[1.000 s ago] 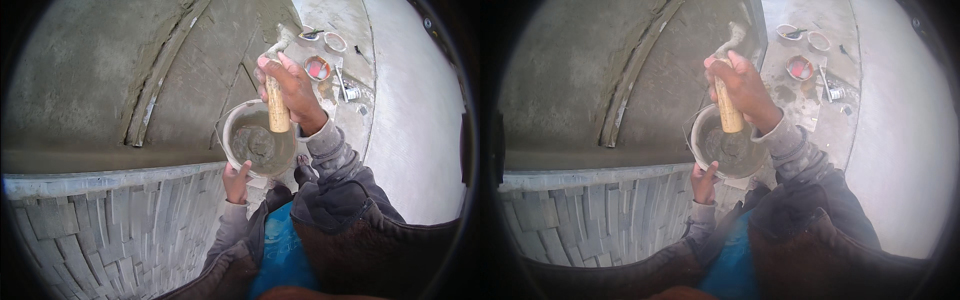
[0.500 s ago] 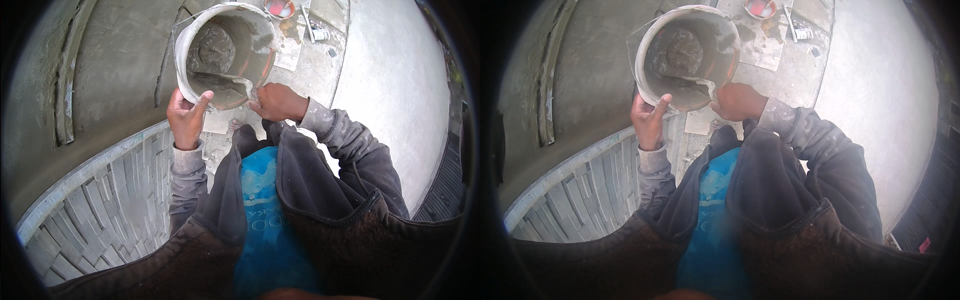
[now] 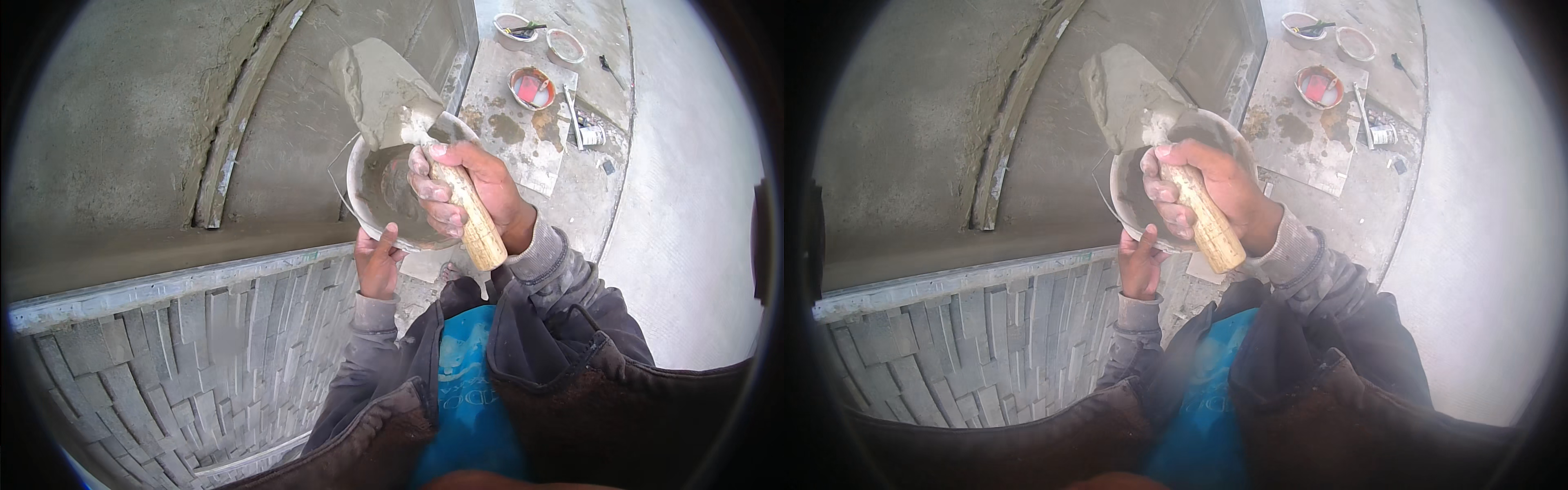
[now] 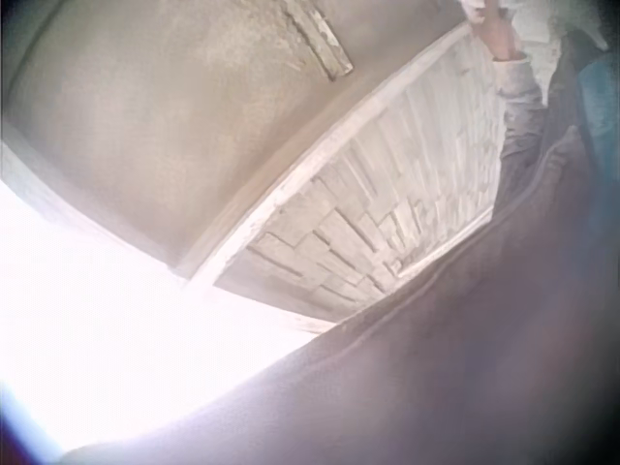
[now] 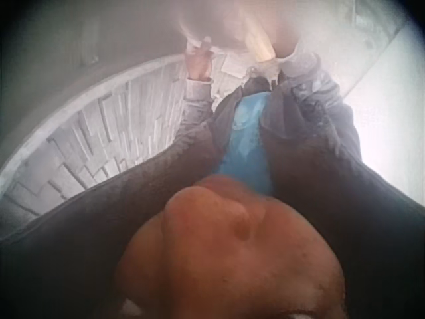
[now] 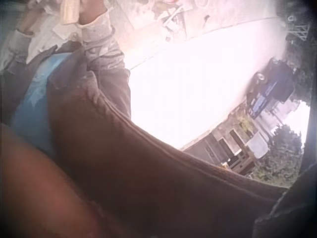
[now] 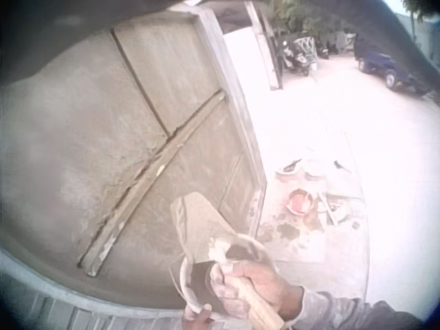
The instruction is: The person scoops plaster from a bucket with a trowel and applies it to a concrete ceiling, smoothing the surface. The person repeatedly dips the trowel into the bucket and spreads the plaster across the ceiling area.
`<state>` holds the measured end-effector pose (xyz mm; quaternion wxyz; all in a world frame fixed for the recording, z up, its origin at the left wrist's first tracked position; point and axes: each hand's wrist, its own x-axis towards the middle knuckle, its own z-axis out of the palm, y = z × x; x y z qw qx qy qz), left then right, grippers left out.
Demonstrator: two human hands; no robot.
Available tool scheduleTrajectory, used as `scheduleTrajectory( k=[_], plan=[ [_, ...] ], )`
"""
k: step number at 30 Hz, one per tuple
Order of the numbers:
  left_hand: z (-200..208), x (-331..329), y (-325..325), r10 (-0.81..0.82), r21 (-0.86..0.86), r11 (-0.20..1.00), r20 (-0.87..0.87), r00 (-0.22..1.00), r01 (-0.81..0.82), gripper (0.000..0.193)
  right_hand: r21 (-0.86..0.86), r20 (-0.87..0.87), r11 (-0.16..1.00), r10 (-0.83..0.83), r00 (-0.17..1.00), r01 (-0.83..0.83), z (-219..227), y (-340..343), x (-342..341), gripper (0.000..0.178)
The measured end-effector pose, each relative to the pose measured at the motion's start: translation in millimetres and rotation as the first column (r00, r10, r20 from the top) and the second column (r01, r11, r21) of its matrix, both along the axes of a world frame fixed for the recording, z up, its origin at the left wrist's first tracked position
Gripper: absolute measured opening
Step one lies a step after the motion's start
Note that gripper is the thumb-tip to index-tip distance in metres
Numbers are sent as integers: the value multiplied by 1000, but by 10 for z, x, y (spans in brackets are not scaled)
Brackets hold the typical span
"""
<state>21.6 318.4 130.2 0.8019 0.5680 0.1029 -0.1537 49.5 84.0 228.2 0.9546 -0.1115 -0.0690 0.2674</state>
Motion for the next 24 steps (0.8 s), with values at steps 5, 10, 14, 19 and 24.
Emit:
scheduleTrajectory(
  k=[5, 10, 14, 19, 24],
  plan=[
    [27, -309, 327, 48, 142, 989, 5, 999, -48, 35, -401, 373, 570, -613, 696, 717, 932, 694, 419, 32],
    [38, -438, 570, 22, 111, 993, 39, 999, -26, 33, -583, 645, -207, -706, 293, 786, 800, 1501, 1533, 37],
    [42, -462, 624, -11, 61, 998, 74, 997, 7, 32, -474, 213, 612, -618, 757, 633, 1076, 1594, 1805, 25],
    [189, -307, 489, 44, 42, 998, 33, 998, -45, 30, -343, 404, 740, -440, 802, 579, 1033, 890, 825, 27],
    [131, 52, 209, 19, 47, 999, 86, 996, -23, 30, -946, 306, 127, 46, 951, 298, 206, -542, -214, 30]
  ],
)
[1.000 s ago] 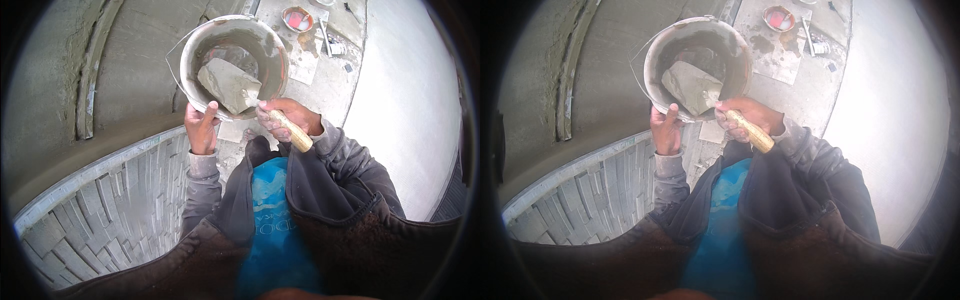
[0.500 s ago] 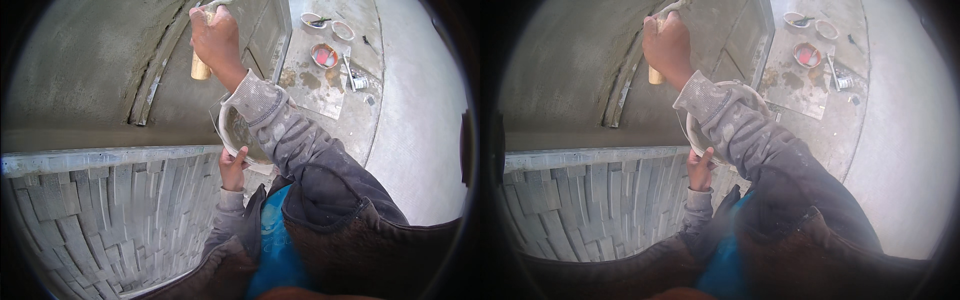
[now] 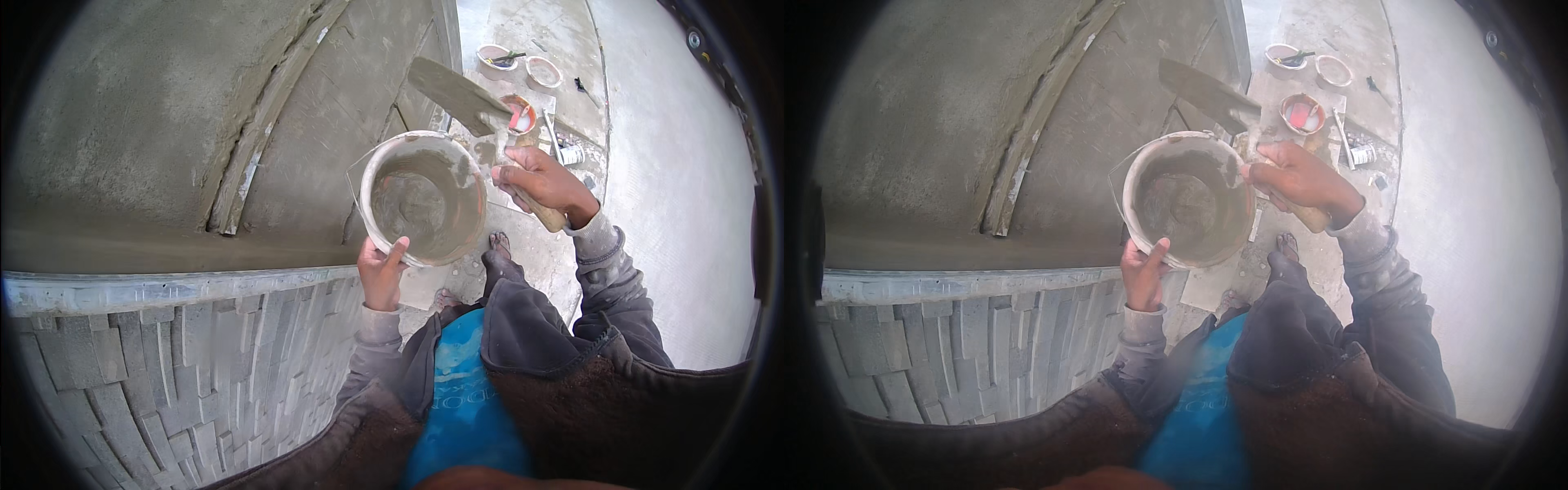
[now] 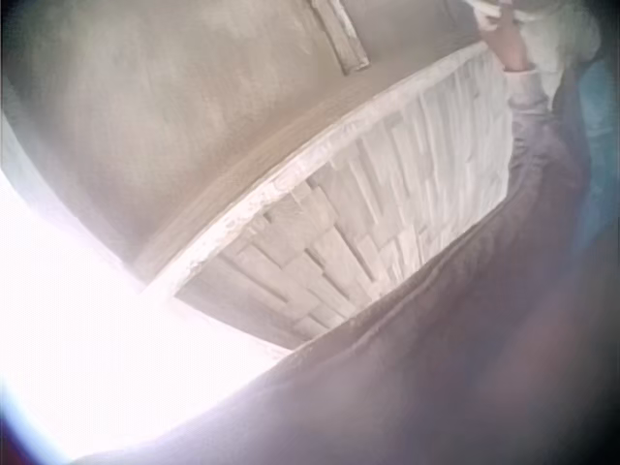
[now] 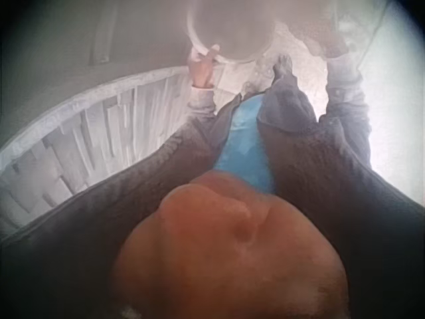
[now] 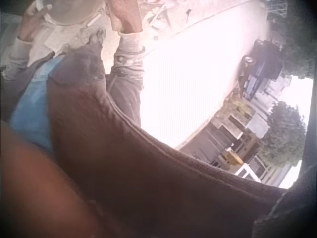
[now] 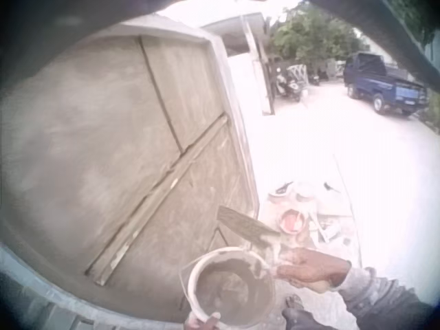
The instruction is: The person scoops plaster from a bucket with a trowel and applies it to a concrete ceiling, smoothing the surface. The person repeatedly dips the trowel into the bucket and spreads the plaster across the ceiling area.
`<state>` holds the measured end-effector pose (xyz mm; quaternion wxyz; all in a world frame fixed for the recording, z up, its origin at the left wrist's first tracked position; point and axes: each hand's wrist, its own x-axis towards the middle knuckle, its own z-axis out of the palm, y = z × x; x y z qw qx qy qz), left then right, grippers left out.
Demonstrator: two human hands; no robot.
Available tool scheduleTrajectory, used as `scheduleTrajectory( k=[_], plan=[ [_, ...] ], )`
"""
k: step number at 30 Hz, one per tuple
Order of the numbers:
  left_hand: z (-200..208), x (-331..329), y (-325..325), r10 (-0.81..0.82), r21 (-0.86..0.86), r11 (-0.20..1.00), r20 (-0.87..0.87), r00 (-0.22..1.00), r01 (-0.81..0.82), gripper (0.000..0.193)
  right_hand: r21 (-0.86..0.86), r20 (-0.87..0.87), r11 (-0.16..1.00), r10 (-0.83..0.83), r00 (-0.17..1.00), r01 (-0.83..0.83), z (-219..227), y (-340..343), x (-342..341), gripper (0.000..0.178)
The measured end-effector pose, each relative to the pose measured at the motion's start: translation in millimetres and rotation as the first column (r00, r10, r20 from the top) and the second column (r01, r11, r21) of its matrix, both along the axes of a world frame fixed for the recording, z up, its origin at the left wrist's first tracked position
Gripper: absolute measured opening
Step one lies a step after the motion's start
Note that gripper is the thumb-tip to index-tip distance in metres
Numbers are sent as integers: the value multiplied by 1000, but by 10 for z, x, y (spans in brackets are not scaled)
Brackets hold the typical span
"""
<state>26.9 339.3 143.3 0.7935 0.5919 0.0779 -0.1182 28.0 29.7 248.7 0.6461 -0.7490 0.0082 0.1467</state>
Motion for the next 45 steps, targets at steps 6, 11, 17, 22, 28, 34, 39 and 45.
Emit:
scheduleTrajectory(
  k=[6, 11, 17, 22, 28, 34, 39, 45],
  plan=[
    [25, 644, -743, -194, 182, 969, 131, 972, 168, 30, -846, -117, 471, 293, 949, -249, -1048, -313, 327, 41],
    [109, 989, -1344, -218, 306, 940, 202, 955, 150, 40, -710, -110, 595, 434, 894, -376, -1175, -856, 723, 46],
    [58, 1223, -1832, -177, 275, 955, 224, 958, 112, 39, -530, -59, 731, 473, 879, -429, -1429, -1175, 992, 49],
    [134, 1321, -1887, -136, 276, 957, 159, 978, 88, 37, -544, 27, 746, 474, 880, -385, -1083, -1476, 1260, 45],
    [20, 1402, -1850, -169, 365, 927, 210, 963, 83, 42, -610, -77, 635, 549, 832, -475, -1288, -1404, 1228, 45],
    [85, 1451, -1832, -141, 308, 949, 218, 966, 69, 33, -607, -80, 688, 447, 891, -399, -1487, -1223, 1277, 48],
    [38, 1505, -1757, -119, 336, 941, 239, 964, 33, 32, 477, -415, 847, 453, 789, -235, -1288, -970, 1182, 35],
    [-89, 1467, -1387, 142, -15, 990, -8, 990, -142, 35, 973, -228, 138, 655, 720, 183, -1095, -697, 1412, 27]
  ],
)
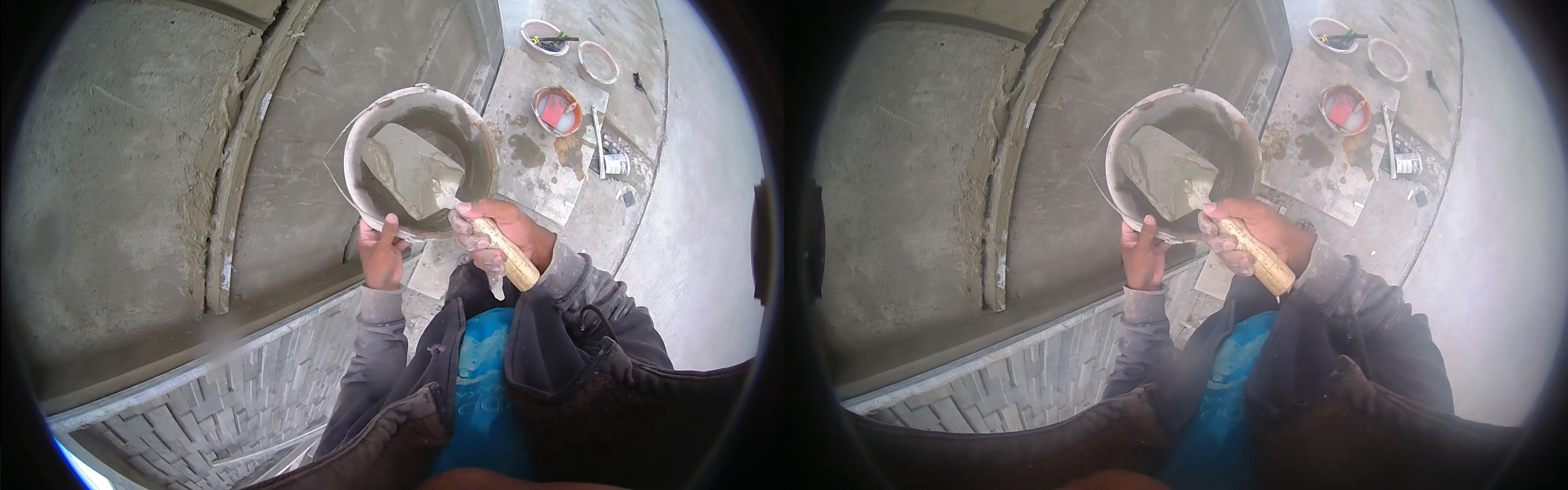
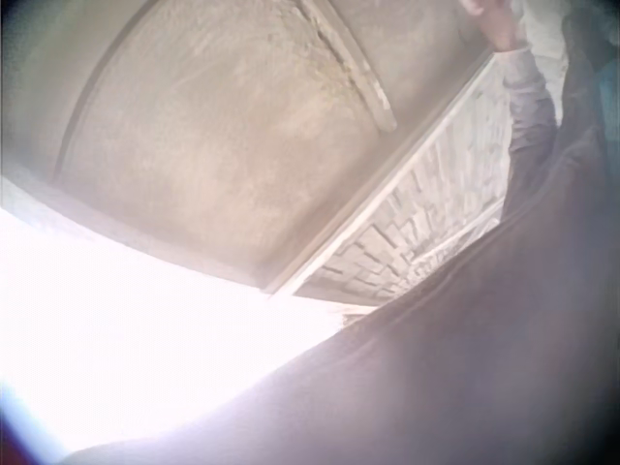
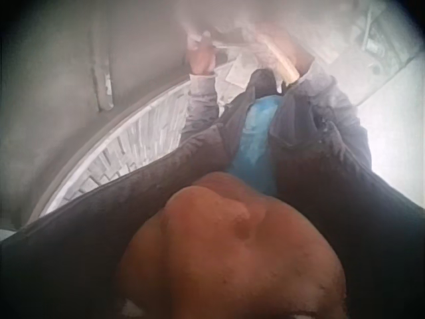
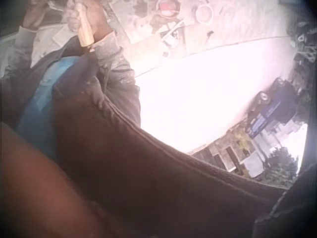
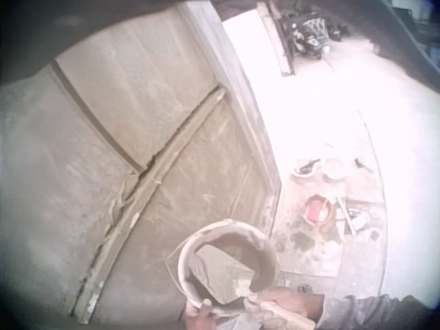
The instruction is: The person scoops plaster from a bucket with a trowel and applies it to a concrete ceiling, smoothing the surface. The person repeatedly dips the trowel into the bucket and spreads the plaster across the ceiling area.
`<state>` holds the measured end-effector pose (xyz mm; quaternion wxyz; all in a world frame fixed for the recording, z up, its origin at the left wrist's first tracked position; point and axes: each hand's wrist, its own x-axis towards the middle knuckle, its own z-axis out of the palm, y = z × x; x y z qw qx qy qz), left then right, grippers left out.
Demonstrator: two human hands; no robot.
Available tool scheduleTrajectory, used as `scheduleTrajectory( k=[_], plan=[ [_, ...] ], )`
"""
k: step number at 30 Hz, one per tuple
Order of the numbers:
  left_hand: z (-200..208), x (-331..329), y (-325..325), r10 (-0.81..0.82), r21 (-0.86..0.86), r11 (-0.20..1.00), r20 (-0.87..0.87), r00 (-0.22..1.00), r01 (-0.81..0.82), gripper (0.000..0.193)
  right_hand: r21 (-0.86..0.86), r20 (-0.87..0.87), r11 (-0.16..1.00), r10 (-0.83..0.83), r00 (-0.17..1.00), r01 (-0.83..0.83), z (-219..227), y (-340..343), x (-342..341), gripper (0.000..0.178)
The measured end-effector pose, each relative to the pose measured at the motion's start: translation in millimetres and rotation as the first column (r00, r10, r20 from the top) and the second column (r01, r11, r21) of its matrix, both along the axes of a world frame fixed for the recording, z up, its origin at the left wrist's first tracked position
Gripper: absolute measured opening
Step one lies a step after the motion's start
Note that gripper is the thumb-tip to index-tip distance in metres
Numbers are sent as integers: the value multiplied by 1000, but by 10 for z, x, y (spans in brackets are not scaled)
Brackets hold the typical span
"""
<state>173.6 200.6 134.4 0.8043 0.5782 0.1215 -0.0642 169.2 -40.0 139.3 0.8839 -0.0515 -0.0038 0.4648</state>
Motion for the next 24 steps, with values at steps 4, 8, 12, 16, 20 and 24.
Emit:
scheduleTrajectory(
  k=[4, 8, 12, 16, 20, 24],
  plan=[
    [-136, -243, 410, -24, 8, 1000, -71, 997, 25, 43, 111, 131, 922, -383, 914, 370, 821, 382, 375, 29],
    [-195, -509, 730, -30, 92, 995, -126, 992, 41, 38, -126, 479, 439, -758, 442, 890, 1656, 686, 516, 30],
    [-249, -741, 1029, -49, 96, 993, -153, 987, 64, 34, -121, 682, -264, -723, -113, 957, 1918, 1194, 807, 19],
    [-135, -866, 1141, -91, 56, 994, -131, 987, 99, 31, -344, 466, 293, -772, 433, 892, 1836, 1802, 1489, 28],
    [-103, -854, 1096, -98, 23, 995, -114, 989, 101, 30, -180, 510, 332, -773, 376, 926, 1843, 1799, 983, 30],
    [-124, -716, 1002, -90, -6, 996, -87, 992, 90, 30, -312, 571, 453, -613, 545, 835, 1479, 972, 188, 32]
  ],
)
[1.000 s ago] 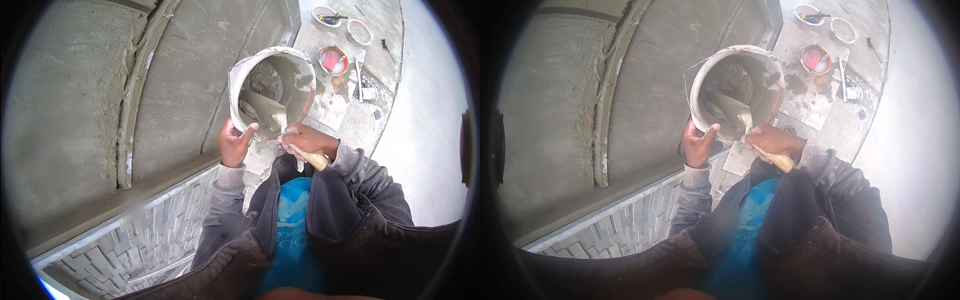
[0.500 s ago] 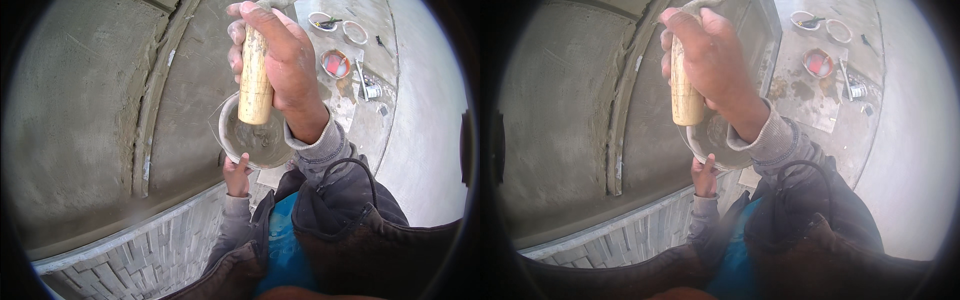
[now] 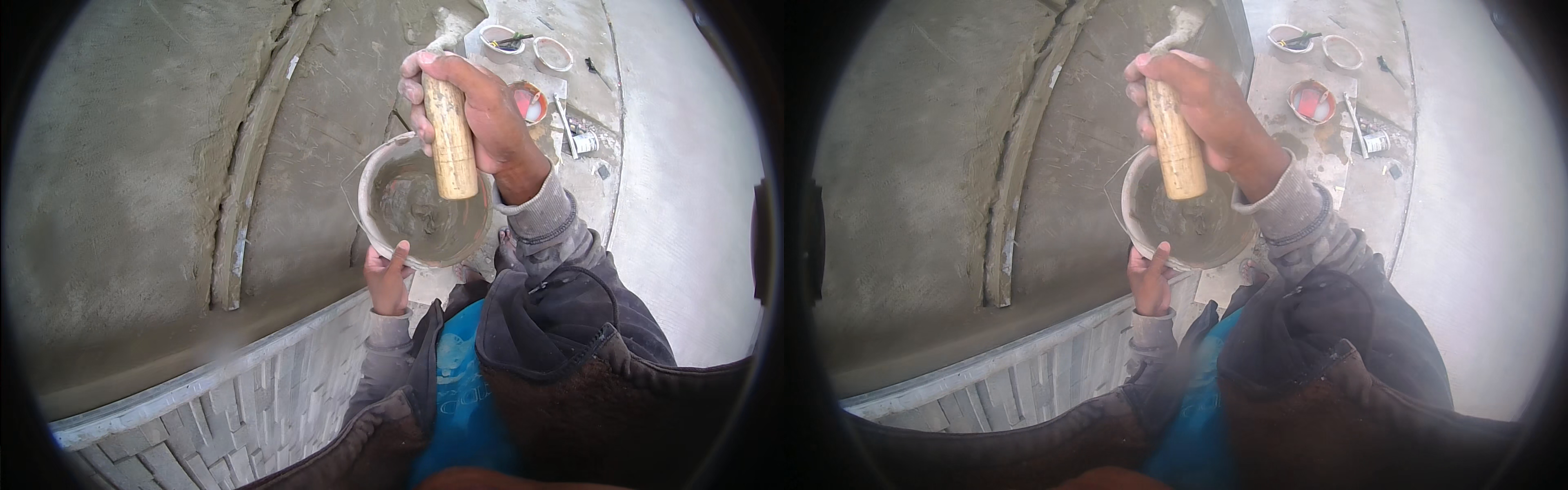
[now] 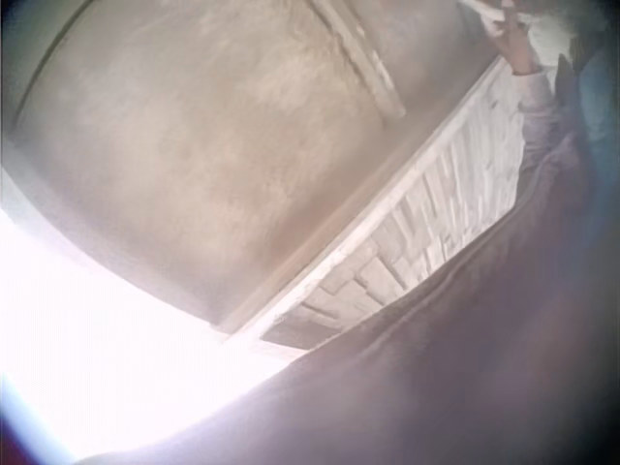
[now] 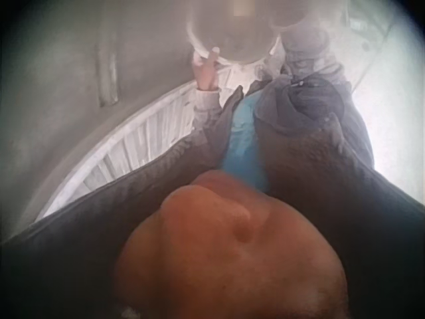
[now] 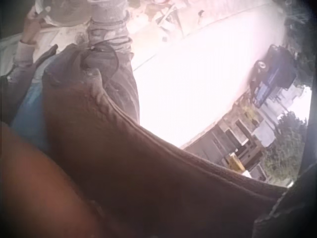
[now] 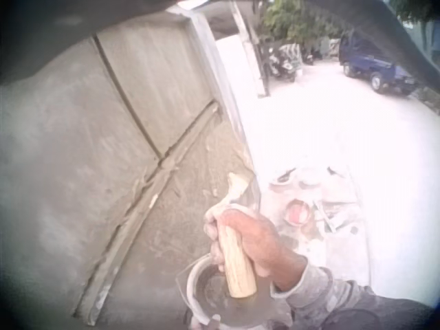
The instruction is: The person scoops plaster from a bucket with a trowel and applies it to a concrete ceiling, smoothing the surface. The person repeatedly dips the trowel into the bucket and spreads the plaster across the ceiling area.
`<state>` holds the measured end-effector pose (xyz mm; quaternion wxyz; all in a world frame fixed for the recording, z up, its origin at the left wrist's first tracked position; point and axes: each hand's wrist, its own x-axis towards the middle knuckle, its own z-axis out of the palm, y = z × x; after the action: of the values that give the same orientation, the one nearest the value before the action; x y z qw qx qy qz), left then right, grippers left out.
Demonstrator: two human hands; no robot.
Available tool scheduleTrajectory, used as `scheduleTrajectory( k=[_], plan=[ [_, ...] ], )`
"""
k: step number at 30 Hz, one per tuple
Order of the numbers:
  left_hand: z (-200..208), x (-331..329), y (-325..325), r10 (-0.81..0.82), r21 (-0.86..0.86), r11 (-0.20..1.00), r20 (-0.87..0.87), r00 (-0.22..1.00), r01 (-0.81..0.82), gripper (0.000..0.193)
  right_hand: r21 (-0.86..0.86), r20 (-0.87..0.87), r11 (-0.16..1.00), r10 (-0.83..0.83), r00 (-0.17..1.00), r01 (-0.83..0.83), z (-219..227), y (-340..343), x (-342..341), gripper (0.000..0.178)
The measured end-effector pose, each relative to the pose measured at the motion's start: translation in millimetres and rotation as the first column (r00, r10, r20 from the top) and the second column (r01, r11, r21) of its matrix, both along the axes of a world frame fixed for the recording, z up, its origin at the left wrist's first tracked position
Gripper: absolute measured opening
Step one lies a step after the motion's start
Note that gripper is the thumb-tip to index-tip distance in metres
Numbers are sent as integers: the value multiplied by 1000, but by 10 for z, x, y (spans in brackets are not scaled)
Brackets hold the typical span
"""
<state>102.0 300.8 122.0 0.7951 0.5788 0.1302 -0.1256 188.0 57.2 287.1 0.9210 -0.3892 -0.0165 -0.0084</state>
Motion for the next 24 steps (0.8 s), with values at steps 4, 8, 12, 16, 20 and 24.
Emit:
scheduleTrajectory(
  k=[4, 8, 12, 16, 20, 24],
  plan=[
    [8, 162, -156, -26, 12, 1000, 63, 998, 25, 30, -745, -283, 602, 107, 953, -288, -565, -822, -721, 37],
    [52, 367, -422, -43, 17, 999, 75, 996, 42, 34, -292, -356, 902, 205, 912, -317, -810, -591, -622, 38],
    [-122, 381, -500, 68, -84, 994, 57, 996, -63, 36, -92, -178, 994, 35, 983, -52, -759, 358, 102, 36],
    [-72, 235, -423, 56, -23, 998, 4, 998, -56, 36, -67, -142, 995, -84, 986, 75, -540, 843, 796, 38],
    [-44, -16, -306, 120, 14, 993, -25, 993, -119, 34, 21, -147, 996, -77, 986, 81, -269, 1033, 1094, 40],
    [-109, -158, -155, 144, 71, 988, -48, 988, -140, 34, -1, -118, 988, -155, 981, 156, -226, 1178, 1417, 36]
  ],
)
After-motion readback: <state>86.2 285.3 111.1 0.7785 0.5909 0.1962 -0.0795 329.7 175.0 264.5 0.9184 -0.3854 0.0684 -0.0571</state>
